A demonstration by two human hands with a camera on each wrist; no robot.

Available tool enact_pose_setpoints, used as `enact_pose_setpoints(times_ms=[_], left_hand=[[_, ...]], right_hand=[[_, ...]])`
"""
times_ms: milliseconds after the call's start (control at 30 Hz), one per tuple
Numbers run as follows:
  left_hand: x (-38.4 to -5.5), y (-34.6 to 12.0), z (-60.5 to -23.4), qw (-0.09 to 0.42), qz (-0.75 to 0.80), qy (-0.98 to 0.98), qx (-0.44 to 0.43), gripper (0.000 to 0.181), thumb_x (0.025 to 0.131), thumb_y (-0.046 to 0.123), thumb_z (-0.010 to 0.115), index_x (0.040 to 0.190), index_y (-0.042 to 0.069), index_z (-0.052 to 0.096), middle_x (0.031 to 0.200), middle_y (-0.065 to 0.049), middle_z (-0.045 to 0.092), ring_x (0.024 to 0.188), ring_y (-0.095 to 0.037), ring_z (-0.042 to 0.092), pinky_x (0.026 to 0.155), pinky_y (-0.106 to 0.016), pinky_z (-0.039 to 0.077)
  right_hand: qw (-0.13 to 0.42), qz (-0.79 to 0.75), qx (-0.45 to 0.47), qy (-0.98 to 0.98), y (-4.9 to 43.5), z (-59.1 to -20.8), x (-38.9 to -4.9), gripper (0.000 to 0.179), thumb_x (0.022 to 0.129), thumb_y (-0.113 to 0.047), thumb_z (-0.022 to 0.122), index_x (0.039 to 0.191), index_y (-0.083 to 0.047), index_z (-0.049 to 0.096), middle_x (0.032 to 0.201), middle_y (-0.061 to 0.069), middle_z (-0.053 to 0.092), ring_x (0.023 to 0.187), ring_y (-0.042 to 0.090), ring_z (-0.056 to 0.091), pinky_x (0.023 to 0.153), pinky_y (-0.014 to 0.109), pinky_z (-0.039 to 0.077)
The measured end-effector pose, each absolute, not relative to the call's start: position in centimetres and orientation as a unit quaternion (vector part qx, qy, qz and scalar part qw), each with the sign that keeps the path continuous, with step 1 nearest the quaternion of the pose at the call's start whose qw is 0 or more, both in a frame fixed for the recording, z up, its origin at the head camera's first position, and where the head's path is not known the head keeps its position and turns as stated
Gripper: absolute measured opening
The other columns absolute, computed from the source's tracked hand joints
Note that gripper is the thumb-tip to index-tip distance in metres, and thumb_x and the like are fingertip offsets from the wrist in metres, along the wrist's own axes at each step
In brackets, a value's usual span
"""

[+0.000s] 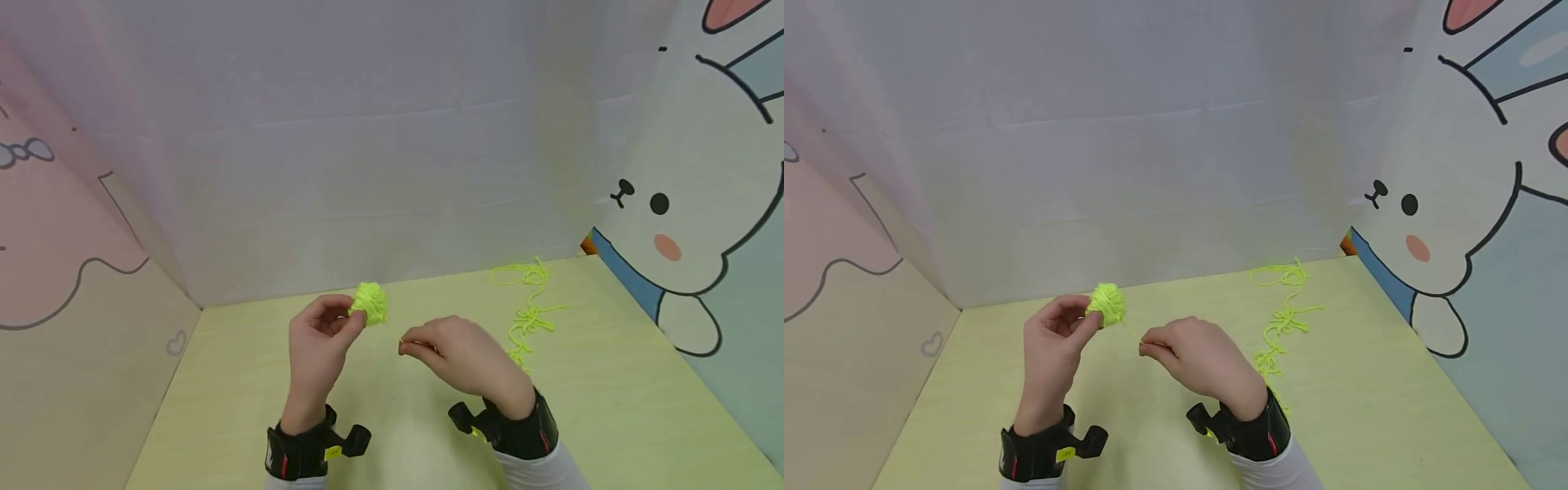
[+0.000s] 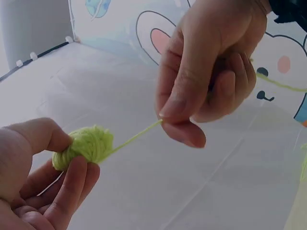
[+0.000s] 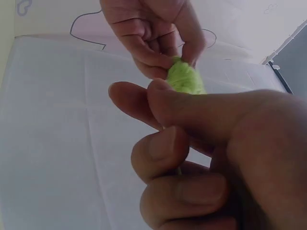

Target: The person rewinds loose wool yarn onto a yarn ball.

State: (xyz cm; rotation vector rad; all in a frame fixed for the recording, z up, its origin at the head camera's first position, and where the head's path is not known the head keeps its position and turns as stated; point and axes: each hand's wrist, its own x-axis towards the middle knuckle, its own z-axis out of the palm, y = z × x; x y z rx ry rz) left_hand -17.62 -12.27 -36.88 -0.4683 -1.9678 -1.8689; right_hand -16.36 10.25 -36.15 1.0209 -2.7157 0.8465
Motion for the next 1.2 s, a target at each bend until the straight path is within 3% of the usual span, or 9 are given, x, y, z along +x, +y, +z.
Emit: enact_pose_setpoints(times_ms=[233, 467, 767, 933, 1200], left_hand=[[-18.6, -12.3, -37.7, 0.227, -0.648, -0.719, -0.109, 0.014, 0.085, 0.003, 0.076, 0.095, -0.002, 0.068, 0.093, -0.013, 0.066, 0.075, -0.023, 0.065, 0.066, -0.019, 0.058], [-19.0, -12.3, -38.2, 0.234, -0.597, -0.757, -0.126, 0.014, 0.084, 0.004, 0.077, 0.096, 0.004, 0.07, 0.092, -0.008, 0.068, 0.074, -0.018, 0.066, 0.069, -0.02, 0.058], [-18.6, -12.4, -38.2, 0.152, -0.563, -0.783, -0.217, 0.018, 0.083, 0.004, 0.078, 0.096, 0.013, 0.071, 0.095, -0.001, 0.068, 0.079, -0.014, 0.065, 0.069, -0.034, 0.061], [-18.0, -12.5, -37.8, 0.076, -0.553, -0.784, -0.271, 0.019, 0.083, 0.006, 0.079, 0.095, 0.018, 0.07, 0.094, 0.0, 0.068, 0.073, -0.014, 0.066, 0.061, -0.032, 0.061], [-17.6, -12.8, -37.4, -0.001, -0.591, -0.73, -0.342, 0.017, 0.086, 0.004, 0.076, 0.098, 0.012, 0.068, 0.091, -0.01, 0.068, 0.067, -0.021, 0.067, 0.059, -0.037, 0.062]], right_hand=[[0.062, 0.275, 0.356, -0.891, 10.2, -35.8, -15.7, 0.01, 0.1, -0.028, 0.061, 0.093, -0.03, 0.069, 0.074, -0.022, 0.056, 0.06, 0.001, 0.047, 0.057, 0.024, 0.045], [0.156, 0.3, 0.38, -0.861, 10.3, -35.4, -15.2, 0.009, 0.097, -0.022, 0.064, 0.095, -0.023, 0.073, 0.078, -0.02, 0.062, 0.059, -0.003, 0.046, 0.054, 0.02, 0.045], [0.292, 0.324, 0.337, -0.835, 10.8, -35.0, -15.4, 0.01, 0.091, -0.014, 0.07, 0.1, -0.017, 0.074, 0.082, -0.011, 0.066, 0.059, 0.001, 0.045, 0.049, 0.022, 0.044], [0.307, 0.329, 0.31, -0.838, 11.2, -35.1, -15.7, 0.011, 0.093, -0.013, 0.069, 0.102, -0.017, 0.074, 0.086, -0.009, 0.068, 0.059, 0.002, 0.047, 0.048, 0.024, 0.044], [0.287, 0.348, 0.301, -0.84, 11.3, -35.4, -16.2, 0.012, 0.097, -0.018, 0.065, 0.104, -0.02, 0.074, 0.09, -0.011, 0.069, 0.059, 0.001, 0.046, 0.048, 0.025, 0.043]])
